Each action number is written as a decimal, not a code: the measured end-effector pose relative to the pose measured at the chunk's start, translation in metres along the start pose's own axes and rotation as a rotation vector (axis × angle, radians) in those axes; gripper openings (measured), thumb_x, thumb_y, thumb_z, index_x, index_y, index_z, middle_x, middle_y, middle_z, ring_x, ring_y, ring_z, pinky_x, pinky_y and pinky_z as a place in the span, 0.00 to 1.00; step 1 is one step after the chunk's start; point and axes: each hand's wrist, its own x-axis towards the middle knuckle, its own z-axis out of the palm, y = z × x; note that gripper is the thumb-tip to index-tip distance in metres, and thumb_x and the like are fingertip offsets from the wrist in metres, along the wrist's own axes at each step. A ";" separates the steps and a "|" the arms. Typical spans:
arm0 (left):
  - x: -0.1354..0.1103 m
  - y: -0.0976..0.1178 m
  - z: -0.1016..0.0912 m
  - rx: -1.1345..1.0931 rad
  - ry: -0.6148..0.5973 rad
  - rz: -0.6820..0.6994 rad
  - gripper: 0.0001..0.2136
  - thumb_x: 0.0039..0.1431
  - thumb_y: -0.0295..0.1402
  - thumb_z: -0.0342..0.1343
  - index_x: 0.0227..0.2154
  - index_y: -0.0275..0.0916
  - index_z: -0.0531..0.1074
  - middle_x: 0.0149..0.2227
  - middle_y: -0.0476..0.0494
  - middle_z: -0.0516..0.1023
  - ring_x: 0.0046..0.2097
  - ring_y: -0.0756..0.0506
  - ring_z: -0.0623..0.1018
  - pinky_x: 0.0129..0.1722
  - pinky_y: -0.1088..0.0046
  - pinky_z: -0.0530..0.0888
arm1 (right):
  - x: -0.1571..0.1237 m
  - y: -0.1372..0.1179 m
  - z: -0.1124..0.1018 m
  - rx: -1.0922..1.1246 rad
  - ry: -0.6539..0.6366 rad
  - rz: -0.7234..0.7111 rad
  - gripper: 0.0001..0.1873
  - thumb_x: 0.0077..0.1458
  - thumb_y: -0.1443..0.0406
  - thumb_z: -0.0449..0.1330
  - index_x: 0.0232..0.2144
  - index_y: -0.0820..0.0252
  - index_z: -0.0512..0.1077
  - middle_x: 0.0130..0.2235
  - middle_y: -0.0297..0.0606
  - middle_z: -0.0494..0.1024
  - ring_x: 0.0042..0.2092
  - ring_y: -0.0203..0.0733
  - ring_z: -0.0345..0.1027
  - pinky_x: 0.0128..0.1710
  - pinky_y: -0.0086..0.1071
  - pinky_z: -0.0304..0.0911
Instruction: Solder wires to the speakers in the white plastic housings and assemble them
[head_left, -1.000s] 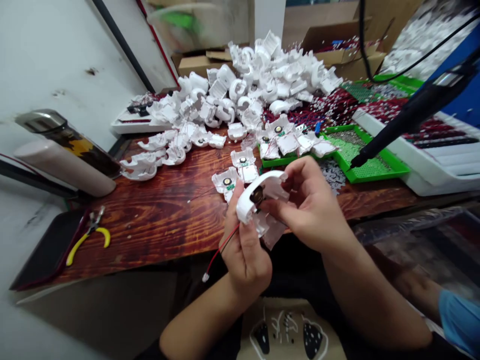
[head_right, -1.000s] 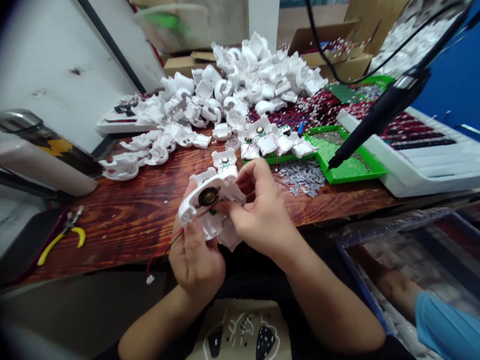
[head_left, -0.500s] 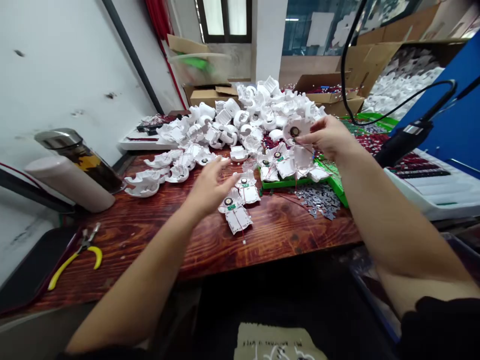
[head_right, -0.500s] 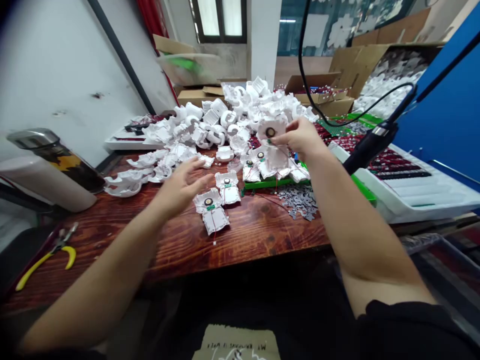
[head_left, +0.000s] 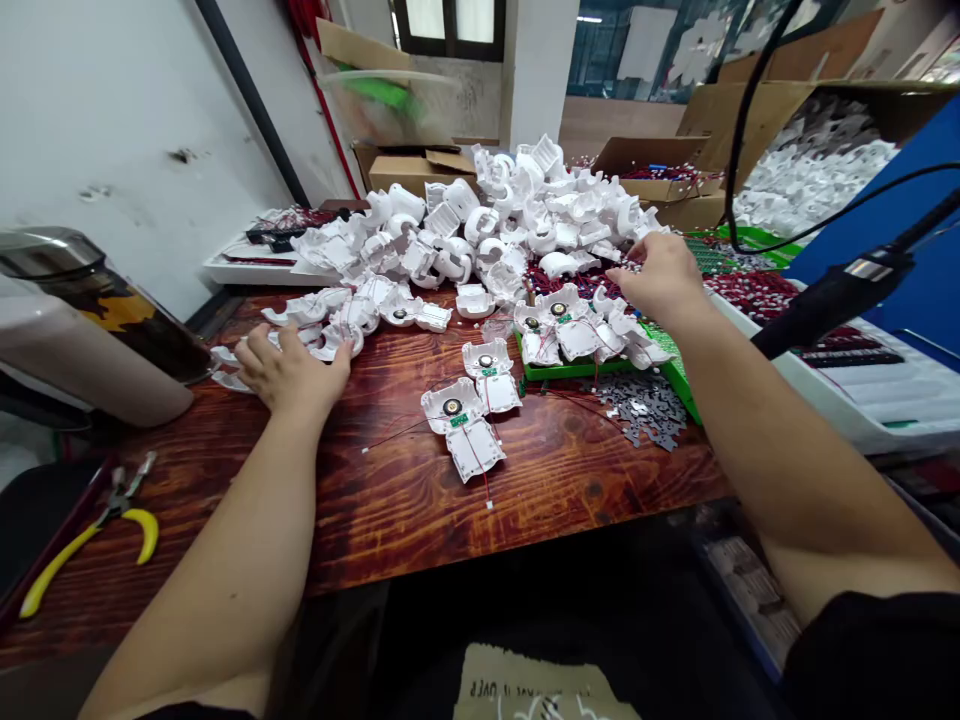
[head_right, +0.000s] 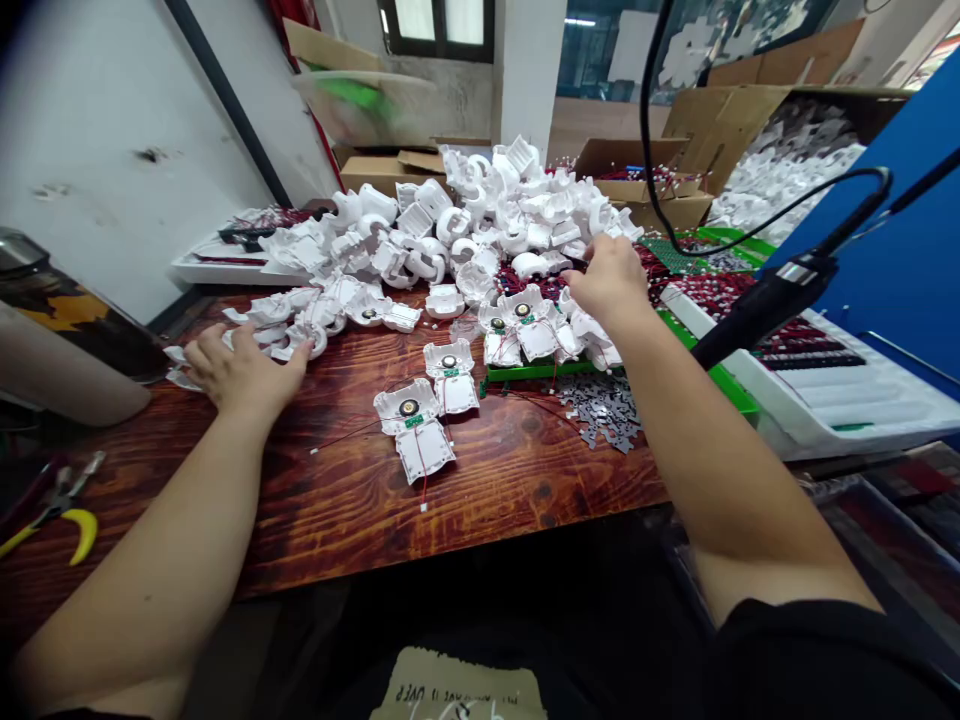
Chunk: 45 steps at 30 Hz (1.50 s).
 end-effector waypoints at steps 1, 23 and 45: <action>0.001 -0.001 0.000 -0.003 0.007 -0.001 0.35 0.54 0.51 0.63 0.58 0.29 0.68 0.66 0.25 0.59 0.67 0.25 0.58 0.67 0.42 0.55 | -0.014 -0.008 -0.002 -0.010 0.026 -0.019 0.16 0.56 0.59 0.65 0.43 0.63 0.73 0.47 0.51 0.75 0.50 0.50 0.69 0.52 0.48 0.65; 0.014 -0.030 -0.032 0.048 -0.051 -0.269 0.36 0.50 0.48 0.67 0.57 0.30 0.68 0.63 0.24 0.62 0.67 0.24 0.59 0.66 0.46 0.58 | -0.131 -0.058 0.080 -0.399 -0.679 -0.437 0.21 0.64 0.54 0.59 0.52 0.62 0.71 0.48 0.41 0.77 0.46 0.39 0.74 0.47 0.41 0.74; 0.021 -0.051 -0.035 -0.238 0.022 -0.267 0.49 0.44 0.52 0.70 0.61 0.20 0.61 0.62 0.27 0.64 0.66 0.30 0.64 0.64 0.50 0.61 | -0.157 0.008 0.051 0.315 -0.645 -0.612 0.10 0.58 0.59 0.61 0.30 0.57 0.77 0.36 0.39 0.80 0.39 0.39 0.74 0.42 0.32 0.68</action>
